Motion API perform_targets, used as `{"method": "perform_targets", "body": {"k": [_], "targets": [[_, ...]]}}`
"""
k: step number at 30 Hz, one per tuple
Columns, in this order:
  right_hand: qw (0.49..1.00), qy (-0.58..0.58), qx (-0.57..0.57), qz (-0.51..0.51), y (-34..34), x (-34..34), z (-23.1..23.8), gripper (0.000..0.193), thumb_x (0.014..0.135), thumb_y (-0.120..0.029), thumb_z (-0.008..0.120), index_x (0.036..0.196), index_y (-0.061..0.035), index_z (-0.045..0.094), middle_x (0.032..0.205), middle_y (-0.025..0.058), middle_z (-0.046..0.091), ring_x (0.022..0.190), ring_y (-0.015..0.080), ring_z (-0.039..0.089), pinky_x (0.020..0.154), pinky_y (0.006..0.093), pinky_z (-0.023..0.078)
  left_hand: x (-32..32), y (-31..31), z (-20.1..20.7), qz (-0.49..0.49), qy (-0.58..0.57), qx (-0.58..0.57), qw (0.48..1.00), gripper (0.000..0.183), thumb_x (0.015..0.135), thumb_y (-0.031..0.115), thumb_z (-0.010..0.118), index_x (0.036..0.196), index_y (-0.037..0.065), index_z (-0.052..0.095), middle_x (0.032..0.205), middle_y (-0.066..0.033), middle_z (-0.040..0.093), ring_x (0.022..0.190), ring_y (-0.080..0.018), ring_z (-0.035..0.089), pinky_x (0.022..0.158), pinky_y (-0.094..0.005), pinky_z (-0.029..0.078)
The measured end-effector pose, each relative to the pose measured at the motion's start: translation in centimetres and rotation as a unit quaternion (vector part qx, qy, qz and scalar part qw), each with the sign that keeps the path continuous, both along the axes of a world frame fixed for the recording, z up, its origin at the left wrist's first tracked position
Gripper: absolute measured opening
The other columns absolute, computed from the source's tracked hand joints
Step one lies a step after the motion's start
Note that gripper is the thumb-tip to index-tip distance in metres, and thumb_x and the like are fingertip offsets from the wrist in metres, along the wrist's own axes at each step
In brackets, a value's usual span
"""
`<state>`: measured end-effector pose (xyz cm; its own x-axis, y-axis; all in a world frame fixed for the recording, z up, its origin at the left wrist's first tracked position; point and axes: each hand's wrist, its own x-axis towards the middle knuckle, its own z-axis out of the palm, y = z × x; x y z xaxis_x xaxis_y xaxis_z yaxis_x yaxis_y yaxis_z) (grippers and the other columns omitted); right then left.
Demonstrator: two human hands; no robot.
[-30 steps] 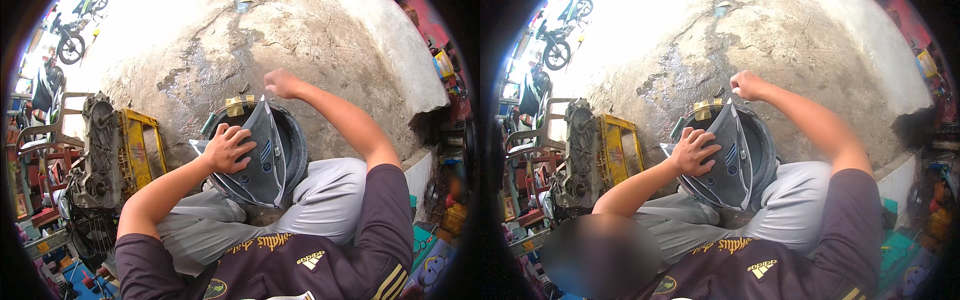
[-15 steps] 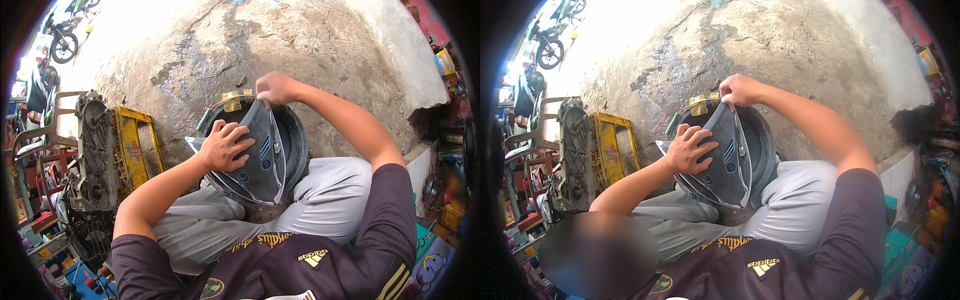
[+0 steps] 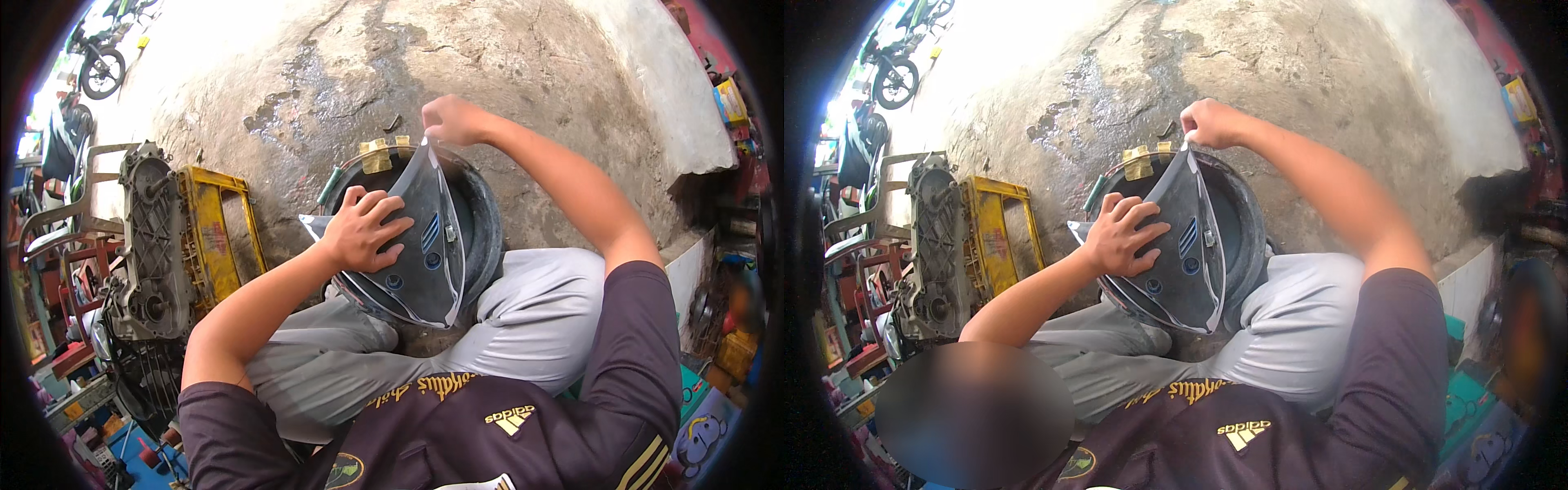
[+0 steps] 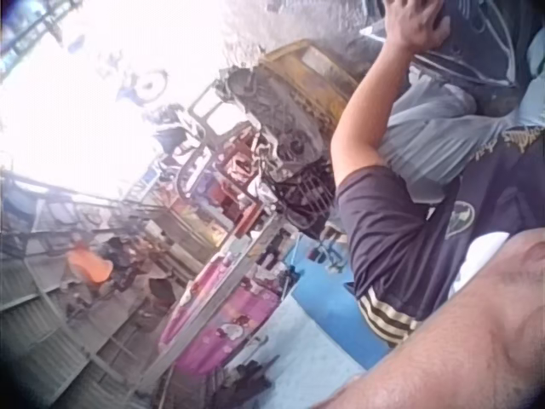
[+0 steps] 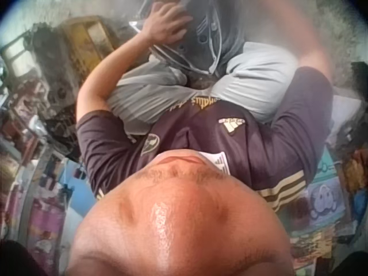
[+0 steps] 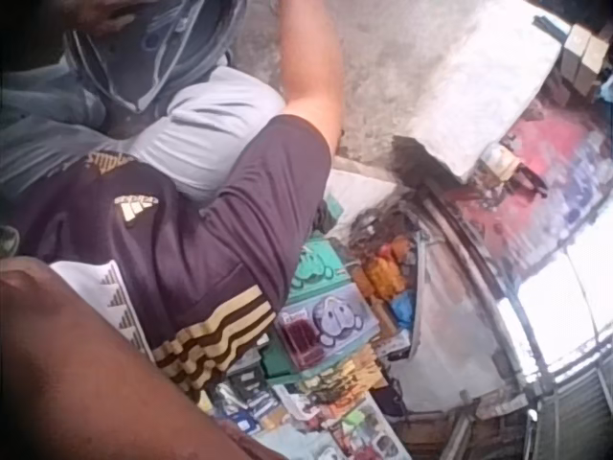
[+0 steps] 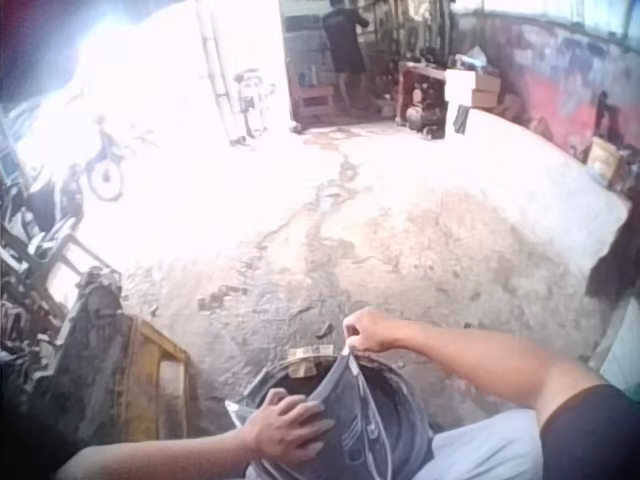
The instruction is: The person prepares a motorcycle cowling by attaching a small plastic clip, then aligns and installs a transparent visor onto the cowling by hand.
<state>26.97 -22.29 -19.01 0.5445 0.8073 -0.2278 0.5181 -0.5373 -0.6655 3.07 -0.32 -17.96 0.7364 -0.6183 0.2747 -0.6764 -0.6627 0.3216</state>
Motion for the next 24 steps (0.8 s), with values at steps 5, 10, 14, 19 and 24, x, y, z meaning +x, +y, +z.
{"method": "perform_targets", "body": {"k": [5,10,14,19,24], "targets": [[0.998,0.031,0.031,-0.052,-0.2,-0.4,1.2,0.02,0.087,-0.021,0.075,0.091,-0.0015,0.073,0.088,0.0151,0.075,0.084,0.0278,0.071,0.077,0.0405,0.054,0.0,0.2,0.1,0.004,-0.007,-0.014,1.0,0.049,0.073,0.036,0.078,0.119,0.02,0.074,0.128,-0.0074,0.06,0.117,-0.0298,0.055,0.098,-0.0503,0.039],[0.998,0.057,0.008,-0.014,-0.3,-1.6,0.3,0.021,0.085,-0.022,0.074,0.089,-0.0016,0.072,0.086,0.0153,0.074,0.083,0.0289,0.07,0.077,0.0417,0.054,0.1,0.0,0.5,-0.005,0.0,-0.014,1.0,0.049,0.076,0.034,0.08,0.121,0.019,0.07,0.128,-0.0075,0.057,0.118,-0.0292,0.054,0.097,-0.0494,0.039],[0.994,-0.033,-0.029,-0.099,-1.7,1.0,-1.4,0.021,0.087,-0.022,0.073,0.092,-0.0019,0.072,0.091,0.0179,0.075,0.087,0.0322,0.072,0.08,0.0422,0.055,0.3,-0.5,0.3,-0.01,-0.009,-0.015,1.0,0.049,0.077,0.034,0.079,0.122,0.018,0.07,0.129,-0.0075,0.057,0.119,-0.0296,0.054,0.097,-0.0492,0.039],[1.0,0.01,0.027,0.0,0.2,-2.2,0.3,0.021,0.088,-0.021,0.074,0.097,-0.0027,0.074,0.094,0.0179,0.075,0.091,0.0344,0.072,0.083,0.0437,0.055,-0.2,0.3,0.7,0.0,0.002,-0.006,1.0,0.048,0.077,0.034,0.079,0.122,0.018,0.07,0.129,-0.0075,0.057,0.119,-0.0294,0.054,0.097,-0.0496,0.039],[0.997,-0.056,-0.009,-0.048,-1.1,0.6,-0.5,0.017,0.087,-0.017,0.071,0.095,-0.0031,0.073,0.095,0.0195,0.075,0.093,0.0349,0.073,0.083,0.0448,0.056,0.1,-0.3,0.1,-0.003,-0.002,-0.012,1.0,0.048,0.075,0.035,0.078,0.12,0.019,0.073,0.128,-0.0079,0.059,0.118,-0.0302,0.054,0.099,-0.0501,0.039]]}}
